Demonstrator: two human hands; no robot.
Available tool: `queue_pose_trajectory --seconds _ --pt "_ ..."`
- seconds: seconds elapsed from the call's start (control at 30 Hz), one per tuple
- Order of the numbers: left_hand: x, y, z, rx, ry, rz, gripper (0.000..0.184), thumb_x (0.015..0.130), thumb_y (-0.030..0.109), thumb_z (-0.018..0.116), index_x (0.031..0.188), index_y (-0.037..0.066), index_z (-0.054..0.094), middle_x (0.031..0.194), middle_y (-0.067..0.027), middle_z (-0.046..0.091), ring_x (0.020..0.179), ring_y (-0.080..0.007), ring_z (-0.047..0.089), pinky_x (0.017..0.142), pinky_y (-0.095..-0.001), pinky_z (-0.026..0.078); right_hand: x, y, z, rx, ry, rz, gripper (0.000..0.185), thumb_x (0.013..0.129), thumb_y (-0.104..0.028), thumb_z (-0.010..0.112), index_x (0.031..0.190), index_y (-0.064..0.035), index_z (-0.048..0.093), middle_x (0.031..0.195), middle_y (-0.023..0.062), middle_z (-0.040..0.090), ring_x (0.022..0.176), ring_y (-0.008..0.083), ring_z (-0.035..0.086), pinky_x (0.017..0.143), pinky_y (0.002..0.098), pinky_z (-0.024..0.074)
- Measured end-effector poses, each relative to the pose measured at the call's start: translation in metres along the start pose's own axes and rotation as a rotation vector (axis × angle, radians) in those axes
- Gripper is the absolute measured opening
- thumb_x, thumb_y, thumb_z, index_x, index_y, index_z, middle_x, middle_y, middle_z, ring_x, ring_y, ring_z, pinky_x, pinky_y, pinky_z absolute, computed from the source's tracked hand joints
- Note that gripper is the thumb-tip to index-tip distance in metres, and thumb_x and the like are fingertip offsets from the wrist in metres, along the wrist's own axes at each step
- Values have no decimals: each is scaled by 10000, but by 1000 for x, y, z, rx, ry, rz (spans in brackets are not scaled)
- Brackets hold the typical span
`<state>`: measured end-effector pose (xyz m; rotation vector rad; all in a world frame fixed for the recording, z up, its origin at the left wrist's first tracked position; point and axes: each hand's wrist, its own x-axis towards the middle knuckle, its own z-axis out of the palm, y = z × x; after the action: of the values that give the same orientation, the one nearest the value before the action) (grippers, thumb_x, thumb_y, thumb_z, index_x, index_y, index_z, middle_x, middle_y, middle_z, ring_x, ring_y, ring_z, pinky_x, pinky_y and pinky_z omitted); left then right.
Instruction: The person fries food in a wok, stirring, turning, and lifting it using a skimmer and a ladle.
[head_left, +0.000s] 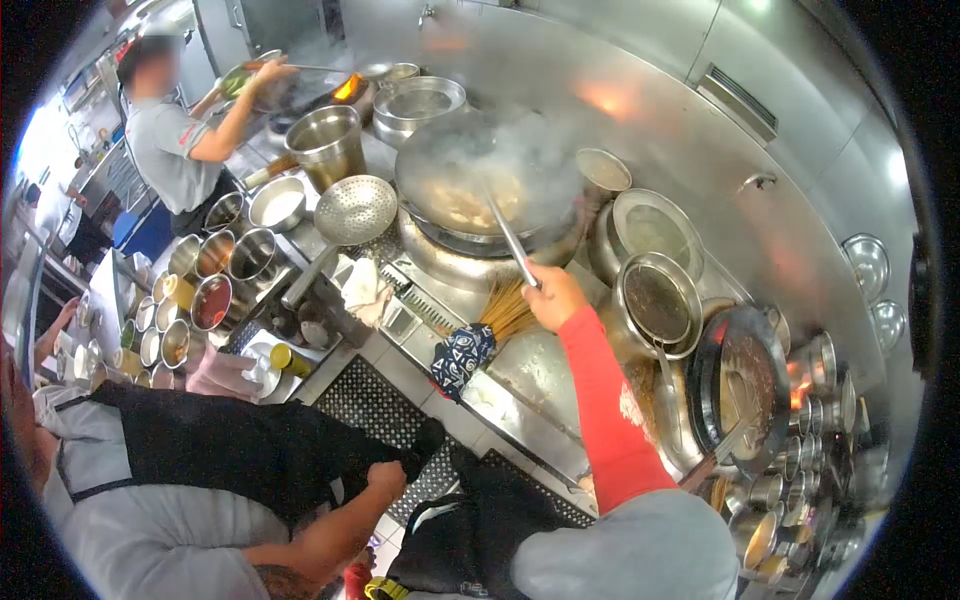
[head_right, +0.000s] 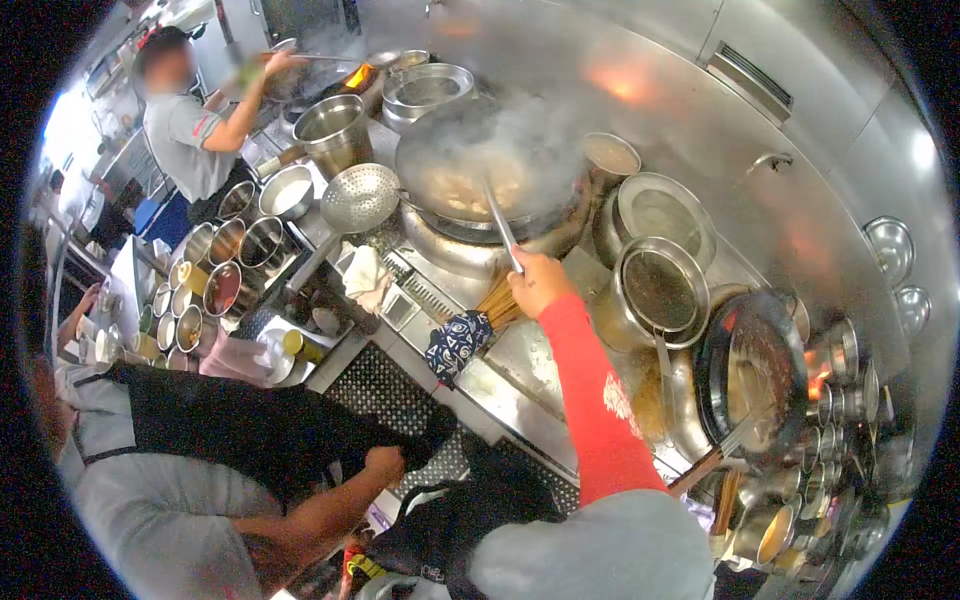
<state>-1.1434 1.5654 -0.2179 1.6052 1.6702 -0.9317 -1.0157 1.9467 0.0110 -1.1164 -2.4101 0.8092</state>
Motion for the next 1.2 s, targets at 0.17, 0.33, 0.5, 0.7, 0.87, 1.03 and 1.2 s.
queue_pose_trajectory --seconds 0.17,0.33,0.5,0.7,0.87,1.03,1.2 --pt "-2 0 0 -192 -31 -101 207 803 224 584 949 133 699 988 -48 643 949 -243 639 729 -375 526 3 24 -4 90 73 34 447 794 -109 596 1229 -25 539 777 147 608 612 213 564 594 328 463" --pt "-12 1 -2 -134 54 -59 207 799 231 587 946 139 700 950 -65 657 909 -243 649 719 -373 528 1 24 -23 272 214 11 494 820 -81 587 1298 -19 477 630 21 546 424 96 497 405 258 401" --pt "-12 2 5 -160 108 -51 189 793 210 576 903 114 695 899 -106 668 875 -258 655 691 -381 529 -9 0 -38 523 134 168 520 828 -67 573 1322 7 430 634 39 548 426 102 497 388 262 393" --pt "-12 3 7 -359 225 -110 214 822 197 543 936 115 705 950 -99 670 909 -263 644 726 -360 533 67 -11 -26 1066 48 194 641 830 -60 582 1398 -16 288 723 73 582 507 128 519 404 260 410" --pt "28 6 47 -581 222 -235 165 772 151 538 876 55 624 827 -180 656 873 -302 651 698 -421 518 230 -26 15 1030 18 231 657 787 33 547 1390 -2 290 775 109 597 469 150 513 365 286 401" --pt "51 13 87 -665 253 -317 220 792 168 496 914 16 599 816 -195 632 803 -365 622 694 -463 499 379 -38 39 657 -39 258 552 753 48 541 1287 1 407 743 151 606 515 207 599 367 312 428" --pt "29 13 56 -841 344 -369 222 810 190 485 919 33 598 850 -209 626 782 -369 619 680 -462 500 446 -46 70 363 82 214 143 720 47 607 841 7 542 636 112 565 416 221 562 341 358 390"
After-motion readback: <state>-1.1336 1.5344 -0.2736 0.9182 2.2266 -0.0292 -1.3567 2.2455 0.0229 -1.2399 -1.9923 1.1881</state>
